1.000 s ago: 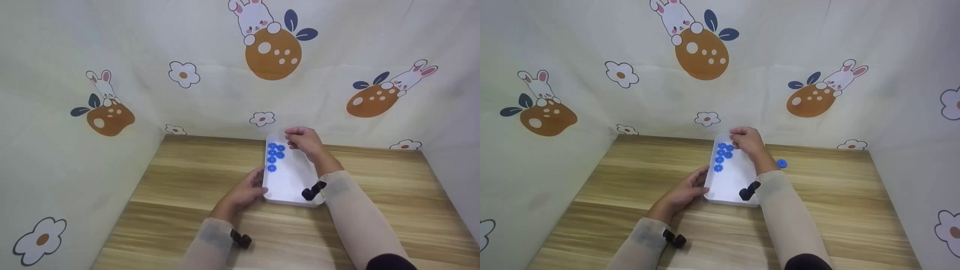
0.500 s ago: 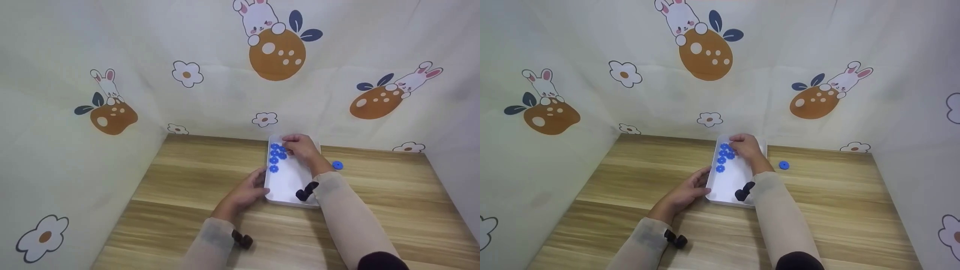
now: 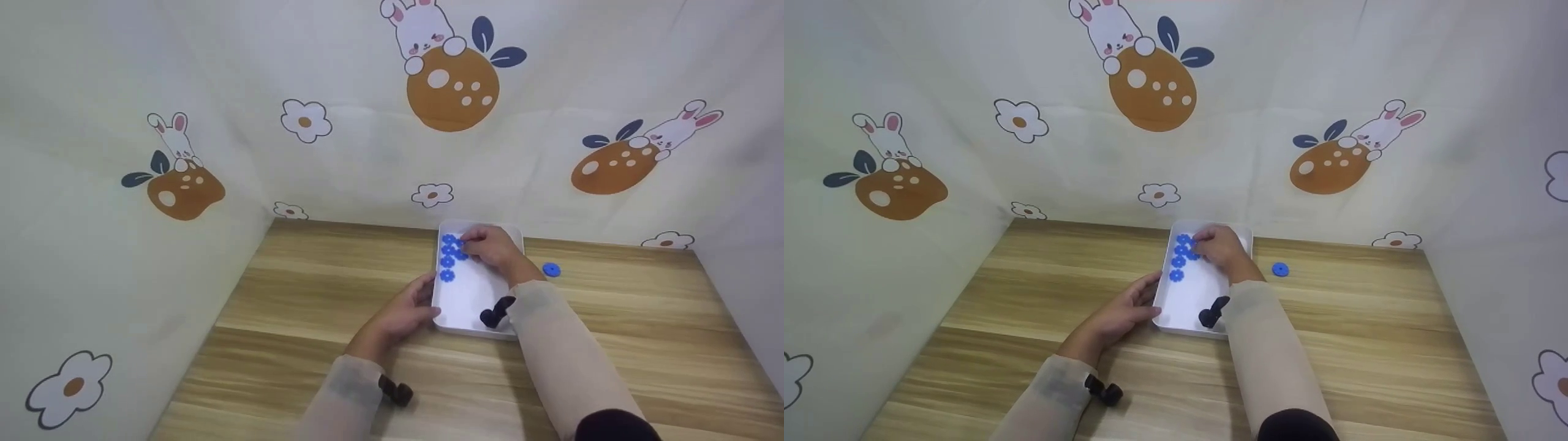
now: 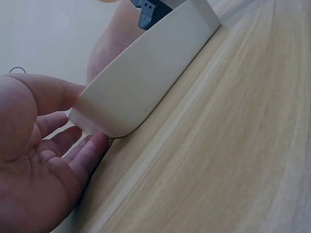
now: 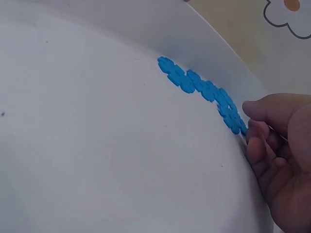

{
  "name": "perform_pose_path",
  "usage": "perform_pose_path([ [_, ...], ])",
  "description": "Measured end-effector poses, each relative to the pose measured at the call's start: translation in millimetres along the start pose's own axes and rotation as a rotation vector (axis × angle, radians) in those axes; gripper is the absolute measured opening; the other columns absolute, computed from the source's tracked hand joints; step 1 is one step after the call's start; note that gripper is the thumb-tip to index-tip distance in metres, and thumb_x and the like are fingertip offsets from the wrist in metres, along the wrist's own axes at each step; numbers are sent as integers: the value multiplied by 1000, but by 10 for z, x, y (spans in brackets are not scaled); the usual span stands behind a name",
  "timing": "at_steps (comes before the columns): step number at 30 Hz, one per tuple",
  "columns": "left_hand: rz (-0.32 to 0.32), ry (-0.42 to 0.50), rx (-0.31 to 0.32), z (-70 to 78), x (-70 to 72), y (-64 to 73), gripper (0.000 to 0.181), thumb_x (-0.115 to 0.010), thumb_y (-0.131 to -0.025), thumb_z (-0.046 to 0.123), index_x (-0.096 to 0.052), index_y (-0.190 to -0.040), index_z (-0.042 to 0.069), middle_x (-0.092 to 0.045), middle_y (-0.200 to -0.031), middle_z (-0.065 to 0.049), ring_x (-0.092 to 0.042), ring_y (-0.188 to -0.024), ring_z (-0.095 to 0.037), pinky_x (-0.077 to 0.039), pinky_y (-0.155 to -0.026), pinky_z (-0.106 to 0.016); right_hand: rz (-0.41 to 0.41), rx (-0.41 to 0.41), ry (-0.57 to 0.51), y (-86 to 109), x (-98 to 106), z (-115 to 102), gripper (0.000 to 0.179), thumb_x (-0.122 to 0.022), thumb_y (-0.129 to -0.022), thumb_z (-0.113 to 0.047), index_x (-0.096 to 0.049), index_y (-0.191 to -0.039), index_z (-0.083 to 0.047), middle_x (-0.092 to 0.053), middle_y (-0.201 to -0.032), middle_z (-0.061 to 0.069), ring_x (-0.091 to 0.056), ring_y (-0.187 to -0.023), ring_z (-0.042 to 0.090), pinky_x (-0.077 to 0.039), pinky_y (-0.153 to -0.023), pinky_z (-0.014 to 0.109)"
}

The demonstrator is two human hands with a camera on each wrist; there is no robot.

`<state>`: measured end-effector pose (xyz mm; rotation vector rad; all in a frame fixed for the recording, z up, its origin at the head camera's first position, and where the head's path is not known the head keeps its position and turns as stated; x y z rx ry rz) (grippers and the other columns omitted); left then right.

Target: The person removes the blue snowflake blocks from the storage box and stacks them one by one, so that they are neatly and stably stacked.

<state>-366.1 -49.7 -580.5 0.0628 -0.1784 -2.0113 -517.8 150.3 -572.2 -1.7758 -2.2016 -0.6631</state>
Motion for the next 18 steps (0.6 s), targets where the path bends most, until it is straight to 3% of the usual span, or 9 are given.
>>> perform_pose_path([
  [5, 3, -17, 8, 2, 14, 8, 82, -67, -100, 8, -26, -171, 14, -38, -174, -14, -40, -159, -35, -57, -113, -44, -34, -13, 73, -16, 0, 35, 33, -80, -91, -18, -77, -124, -14, -71, -118, 9, -65, -110, 25, -56, -97, 35],
  [11, 4, -50, 9, 8, 14, 22, 84, -68, -100, 10, -25, -171, 17, -36, -175, -11, -38, -161, -33, -45, -126, -47, -80, -22, 160, -2, -19, 40, 36, -83, -90, -19, -77, -126, -17, -71, -120, 8, -65, -113, 26, -56, -103, 40],
  [15, 3, -39, 7, -1, 15, 15, 84, -68, -99, 8, -25, -171, 17, -36, -175, -11, -39, -160, -34, -54, -116, -47, -87, -27, 185, 4, -35, 42, 35, -84, -90, -19, -78, -125, -20, -72, -121, 8, -66, -114, 28, -56, -104, 41],
  [18, 2, -12, -9, -18, 12, 1, 83, -67, -99, 6, -26, -171, 14, -37, -174, -15, -38, -160, -36, -52, -119, -48, -93, 0, 214, 8, -53, 29, 37, -83, -90, -17, -79, -126, -19, -73, -124, 9, -66, -117, 29, -56, -106, 43],
])
Point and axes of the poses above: each hand's wrist, its own y-axis away from the middle knuckle, its own x-axis out of the back of the hand, z = x × y, the point moved 8 cm from there along -y, towards the middle knuckle
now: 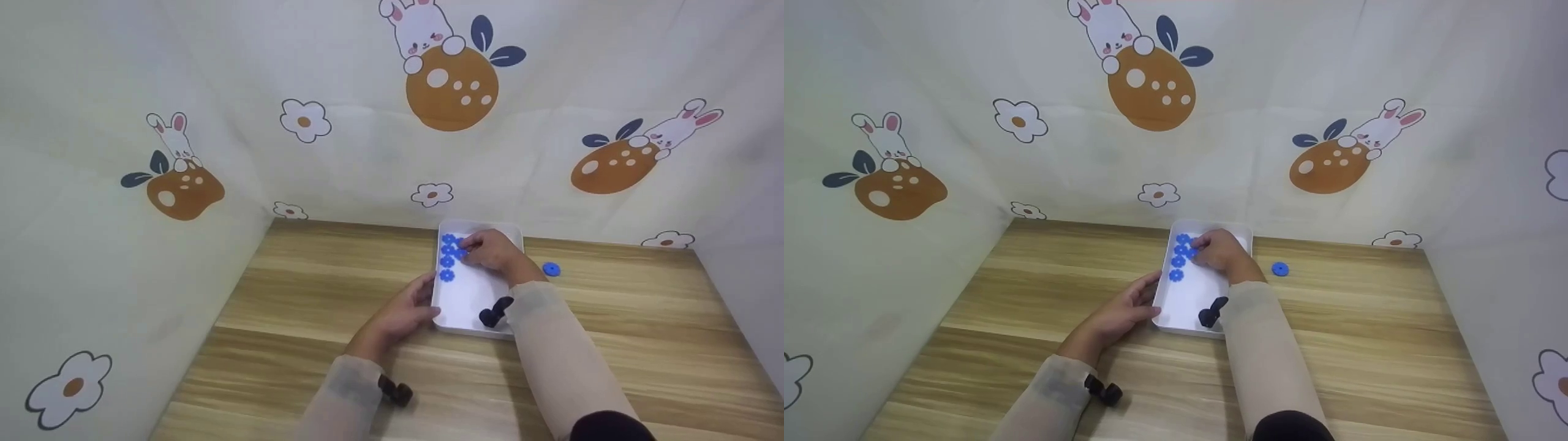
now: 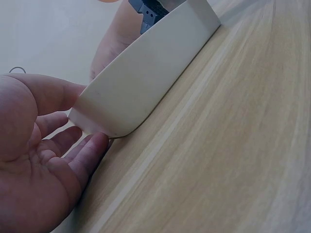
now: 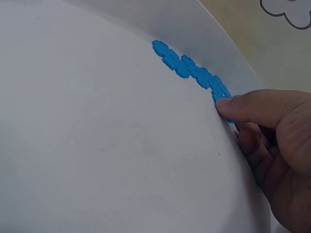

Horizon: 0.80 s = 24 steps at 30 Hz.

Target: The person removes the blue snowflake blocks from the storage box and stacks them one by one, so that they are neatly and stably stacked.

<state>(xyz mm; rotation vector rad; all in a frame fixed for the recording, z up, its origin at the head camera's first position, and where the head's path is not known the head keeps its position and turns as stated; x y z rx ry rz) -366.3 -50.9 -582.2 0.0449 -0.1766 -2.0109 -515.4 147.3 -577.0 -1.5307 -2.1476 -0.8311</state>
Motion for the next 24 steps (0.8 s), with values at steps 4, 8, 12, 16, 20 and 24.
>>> perform_pose_path([
  [4, 2, 13, -7, -16, 3, -11, 81, -66, -99, 4, -27, -170, 12, -37, -173, -17, -36, -161, -36, -36, -131, -49, 3, 34, 43, -2, -5, -23, 35, -82, -90, -17, -80, -125, -17, -75, -127, 9, -66, -120, 29, -56, -108, 44],
  [8, 5, 1, 5, -11, 7, -7, 81, -67, -99, 7, -28, -170, 15, -36, -174, -14, -36, -162, -35, -33, -133, -51, 4, 32, 48, 5, 3, -32, 33, -82, -90, -17, -79, -123, -16, -74, -123, 9, -67, -117, 29, -57, -105, 44],
  [12, 7, -2, 9, -10, 8, -4, 82, -69, -99, 8, -28, -170, 18, -36, -174, -12, -36, -162, -34, -34, -132, -51, -4, 17, 45, 12, 2, -42, 36, -82, -90, -17, -78, -125, -17, -72, -120, 9, -65, -114, 28, -55, -103, 42],
  [16, 6, 0, 11, -13, 6, -6, 83, -68, -99, 8, -28, -171, 17, -36, -175, -12, -37, -162, -34, -36, -131, -50, -5, 12, 75, 0, -5, -45, 38, -81, -90, -18, -78, -128, -18, -72, -120, 7, -65, -113, 27, -55, -103, 41],
  [20, 7, -2, 13, -13, 7, -6, 83, -68, -99, 7, -28, -170, 16, -36, -175, -12, -37, -161, -34, -38, -130, -49, 8, 33, 88, -10, -8, -57, 37, -82, -88, -17, -78, -125, -16, -72, -116, 6, -64, -110, 25, -55, -99, 38],
  [24, 14, -8, 22, -11, 11, -3, 83, -69, -99, 8, -29, -170, 18, -36, -175, -11, -37, -161, -33, -38, -131, -49, 18, 60, 47, 0, -4, -63, 35, -82, -85, -13, -77, -119, -13, -69, -111, 6, -62, -106, 24, -54, -96, 36],
])
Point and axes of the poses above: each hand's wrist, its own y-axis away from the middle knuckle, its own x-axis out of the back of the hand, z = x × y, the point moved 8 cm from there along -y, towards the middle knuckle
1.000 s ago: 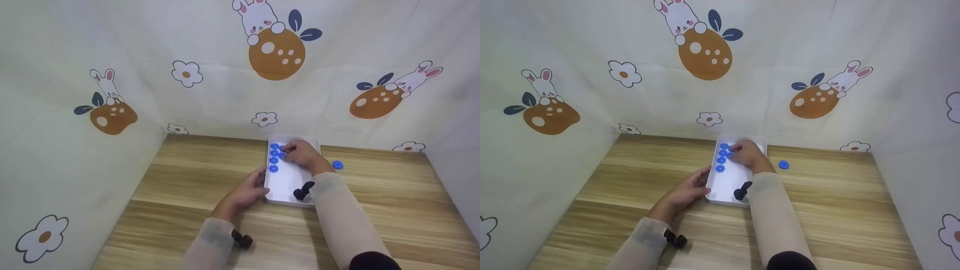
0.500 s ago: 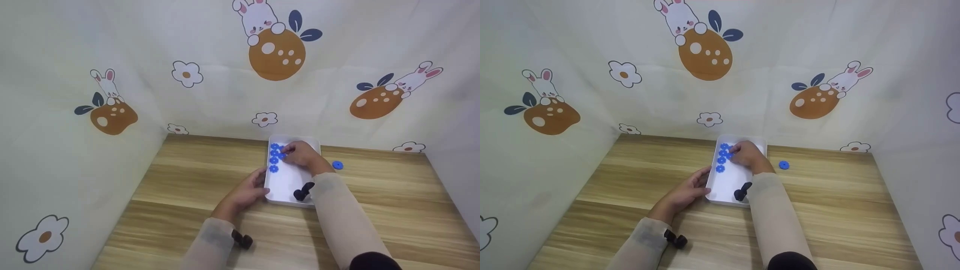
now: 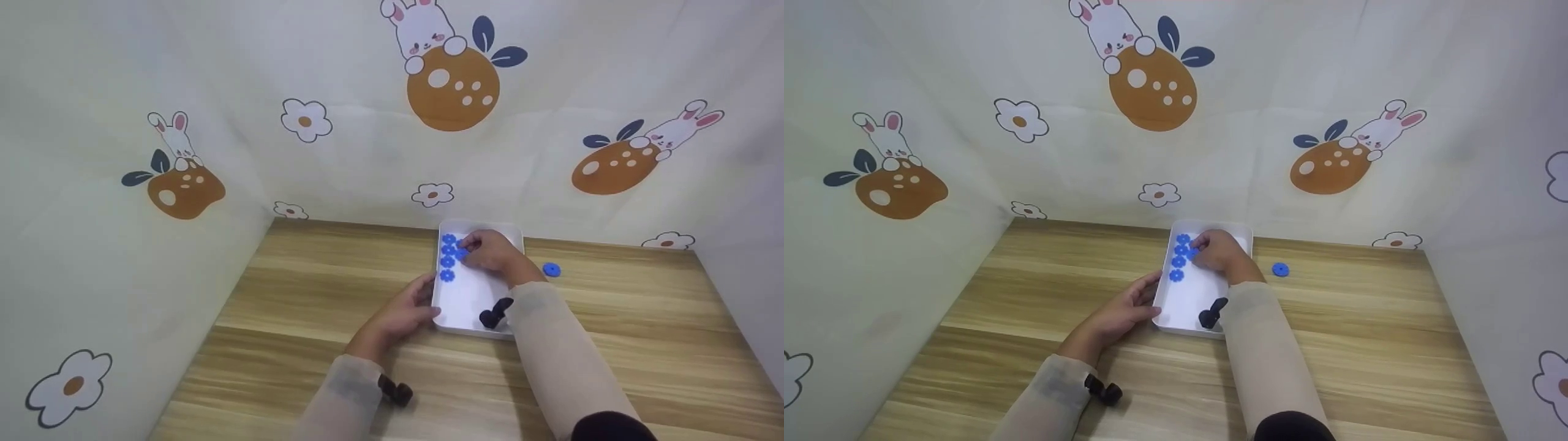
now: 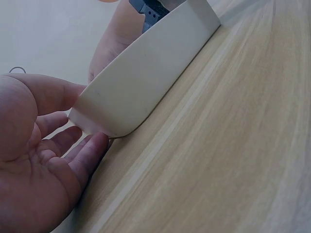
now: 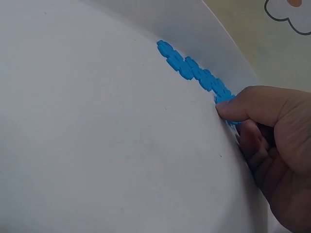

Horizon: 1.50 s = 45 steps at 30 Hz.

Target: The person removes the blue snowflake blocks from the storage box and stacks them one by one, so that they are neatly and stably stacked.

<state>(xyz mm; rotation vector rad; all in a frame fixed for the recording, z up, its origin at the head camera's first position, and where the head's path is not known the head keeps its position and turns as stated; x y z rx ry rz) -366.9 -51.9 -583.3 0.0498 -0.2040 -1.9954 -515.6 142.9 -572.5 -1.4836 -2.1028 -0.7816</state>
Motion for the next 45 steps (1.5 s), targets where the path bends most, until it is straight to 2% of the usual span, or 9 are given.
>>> perform_pose_path([
  [3, 4, -5, 0, 8, 0, 6, 82, -69, -99, 9, -29, -170, 18, -38, -174, -10, -39, -161, -33, -38, -130, -49, 13, 20, -36, 7, 9, 1, 32, -81, -87, -11, -76, -118, -11, -69, -112, 8, -63, -106, 25, -54, -97, 37],
  [8, -22, 34, -43, 20, -25, -10, 80, -65, -100, 4, -27, -170, 11, -39, -172, -18, -41, -158, -38, -46, -125, -50, 40, 4, -85, 12, 35, 35, 23, -70, -99, -17, -77, -120, -12, -72, -119, 9, -63, -109, 25, -53, -96, 35],
  [14, -28, 46, -43, 17, -30, -18, 79, -64, -100, 3, -27, -169, 9, -40, -171, -20, -43, -157, -39, -58, -112, -44, 98, -17, -200, 9, 79, 56, 23, -63, -105, -20, -78, -120, -10, -72, -102, 7, -65, -88, 20, -56, -77, 28],
  [17, -28, 46, -35, 16, -26, -22, 79, -64, -100, 2, -28, -169, 11, -39, -172, -18, -44, -156, -38, -61, -105, -43, 132, -10, -249, 4, 117, 42, 25, -61, -106, -20, -77, -123, -9, -72, -101, 8, -66, -87, 19, -57, -77, 27],
  [22, -19, 17, -32, 15, -15, -15, 80, -65, -99, 3, -28, -169, 11, -39, -172, -17, -41, -159, -36, -50, -121, -47, 146, -19, -290, 13, 167, -46, 27, -60, -108, -25, -76, -128, -15, -73, -116, 10, -67, -102, 23, -58, -88, 30],
  [27, -22, 22, -29, 17, -18, -4, 81, -66, -99, 2, -27, -170, 11, -38, -173, -17, -41, -158, -37, -53, -118, -46, 145, 58, -247, 59, 230, -260, 29, -62, -107, -23, -75, -130, -10, -75, -123, 15, -71, -105, 26, -62, -97, 39],
  [32, -17, 21, -20, 19, -16, -4, 80, -66, -100, 4, -29, -170, 14, -36, -174, -14, -38, -160, -35, -50, -121, -46, 178, 33, -365, 196, 352, -338, 29, -61, -108, -20, -74, -130, -8, -74, -127, 15, -74, -107, 30, -65, -97, 39],
  [38, -6, 19, -10, 5, -17, -13, 81, -67, -99, 5, -28, -170, 14, -36, -175, -13, -35, -162, -34, -39, -130, -49, 179, 20, -464, 439, 490, -284, 31, -63, -107, -18, -72, -133, -4, -71, -127, 17, -74, -104, 25, -66, -88, 25],
  [45, 24, -23, 18, -7, 5, -6, 81, -69, -99, 9, -31, -170, 18, -40, -173, -12, -37, -162, -33, -35, -132, -50, 184, -36, -527, 757, 648, -4, 33, -64, -108, -25, -69, -136, -7, -68, -126, 11, -70, -116, 27, -64, -98, 26],
])
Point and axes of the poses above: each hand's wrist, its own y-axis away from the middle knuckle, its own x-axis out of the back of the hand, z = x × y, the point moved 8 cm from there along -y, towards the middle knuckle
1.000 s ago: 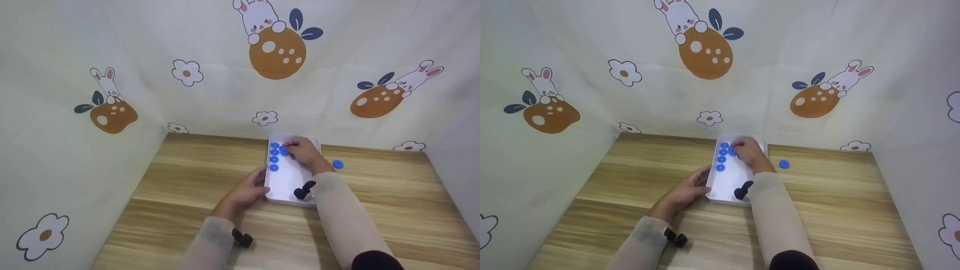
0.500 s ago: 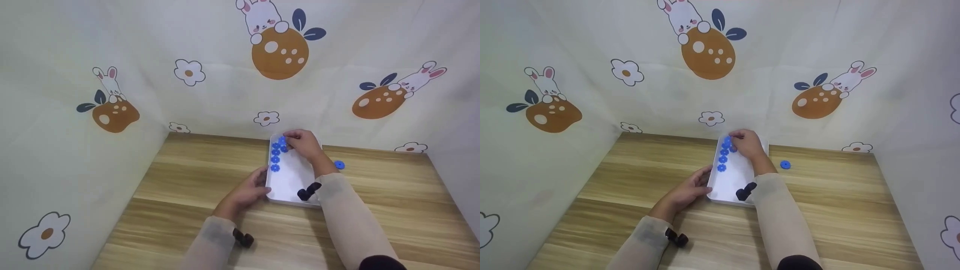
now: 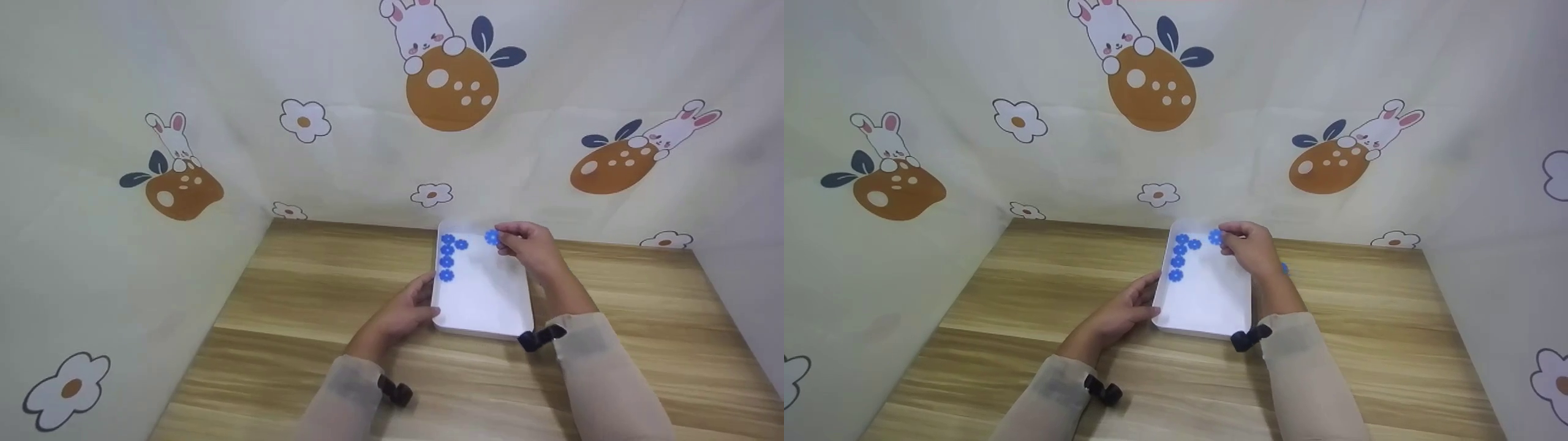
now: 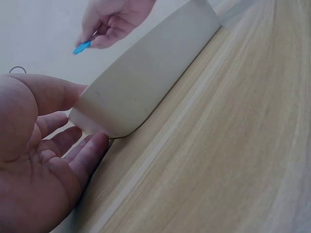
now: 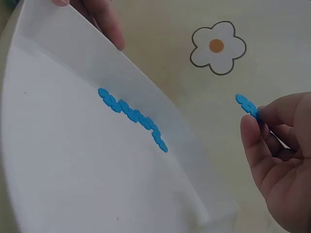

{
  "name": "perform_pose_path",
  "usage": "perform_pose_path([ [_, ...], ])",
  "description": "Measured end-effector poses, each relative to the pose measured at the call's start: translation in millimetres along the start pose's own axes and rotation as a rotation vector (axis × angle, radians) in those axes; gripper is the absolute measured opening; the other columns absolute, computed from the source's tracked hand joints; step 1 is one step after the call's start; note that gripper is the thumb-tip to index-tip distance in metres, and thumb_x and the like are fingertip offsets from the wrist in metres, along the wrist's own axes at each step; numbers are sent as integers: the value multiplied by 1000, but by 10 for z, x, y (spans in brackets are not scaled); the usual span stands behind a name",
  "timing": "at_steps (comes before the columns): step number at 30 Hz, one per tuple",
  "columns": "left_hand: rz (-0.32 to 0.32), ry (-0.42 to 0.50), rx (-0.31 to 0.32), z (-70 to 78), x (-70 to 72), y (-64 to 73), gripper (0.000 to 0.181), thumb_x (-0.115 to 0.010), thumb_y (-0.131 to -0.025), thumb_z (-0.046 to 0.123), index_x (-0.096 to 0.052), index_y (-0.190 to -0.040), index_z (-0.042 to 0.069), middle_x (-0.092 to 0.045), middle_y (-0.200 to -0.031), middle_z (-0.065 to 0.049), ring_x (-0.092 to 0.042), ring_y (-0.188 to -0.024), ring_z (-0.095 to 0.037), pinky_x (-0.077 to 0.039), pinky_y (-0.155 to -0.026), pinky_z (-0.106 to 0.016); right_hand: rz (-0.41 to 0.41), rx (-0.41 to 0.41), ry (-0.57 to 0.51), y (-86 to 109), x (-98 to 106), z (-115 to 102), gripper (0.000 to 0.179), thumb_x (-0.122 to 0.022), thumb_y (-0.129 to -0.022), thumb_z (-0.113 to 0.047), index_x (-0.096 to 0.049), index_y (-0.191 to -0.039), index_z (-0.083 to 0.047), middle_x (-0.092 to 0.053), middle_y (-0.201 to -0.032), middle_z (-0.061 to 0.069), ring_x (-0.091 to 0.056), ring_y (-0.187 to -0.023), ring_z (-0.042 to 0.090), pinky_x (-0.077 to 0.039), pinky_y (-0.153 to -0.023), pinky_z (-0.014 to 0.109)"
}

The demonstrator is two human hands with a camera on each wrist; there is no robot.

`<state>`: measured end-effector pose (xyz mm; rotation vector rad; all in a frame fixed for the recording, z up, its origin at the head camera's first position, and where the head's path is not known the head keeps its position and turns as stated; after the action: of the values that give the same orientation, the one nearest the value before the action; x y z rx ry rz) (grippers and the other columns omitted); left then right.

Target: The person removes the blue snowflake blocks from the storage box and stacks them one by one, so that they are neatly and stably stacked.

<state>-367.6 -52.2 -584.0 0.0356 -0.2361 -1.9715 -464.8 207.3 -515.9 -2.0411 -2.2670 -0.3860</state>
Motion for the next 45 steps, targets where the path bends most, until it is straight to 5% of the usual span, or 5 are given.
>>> perform_pose_path([
  [12, 6, -22, 11, -19, 8, 8, 80, -70, -100, 12, -32, -169, 22, -42, -172, -9, -39, -161, -31, -33, -133, -51, 75, 9, -15, 261, 576, 218, 44, -65, -107, -28, -65, -141, 0, -75, -106, -6, -74, -97, 10, -65, -94, 26],
  [24, -15, 40, -21, -6, -1, 20, 80, -68, -100, 7, -29, -170, 14, -43, -170, -16, -41, -159, -36, -39, -130, -50, 122, -51, -226, 376, 909, 533, 34, -65, -106, -12, -66, -134, 7, -75, -98, -6, -71, -86, 10, -64, -83, 23],
  [34, -13, 34, -24, -7, -1, -6, 79, -69, -100, 8, -31, -169, 14, -42, -171, -16, -40, -160, -35, -37, -131, -50, 143, -101, -26, 351, 1035, 770, 46, -64, -107, -17, -59, -145, 8, -73, -92, -8, -68, -84, 7, -63, -76, 22],
  [45, -11, 25, -10, -1, 4, -1, 80, -69, -100, 9, -30, -169, 15, -42, -171, -16, -40, -160, -35, -35, -132, -50, 187, -121, -10, 277, 1067, 922, 50, -67, -105, -16, -57, -146, 10, -75, -89, -11, -69, -77, 3, -63, -74, 20],
])
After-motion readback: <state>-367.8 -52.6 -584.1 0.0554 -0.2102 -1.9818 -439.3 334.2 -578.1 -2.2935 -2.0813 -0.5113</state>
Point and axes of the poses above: each hand's wrist, its own y-axis away from the middle knuckle, its own x-axis out of the back of the hand, z = x × y, the point moved 8 cm from there along -y, towards the middle knuckle
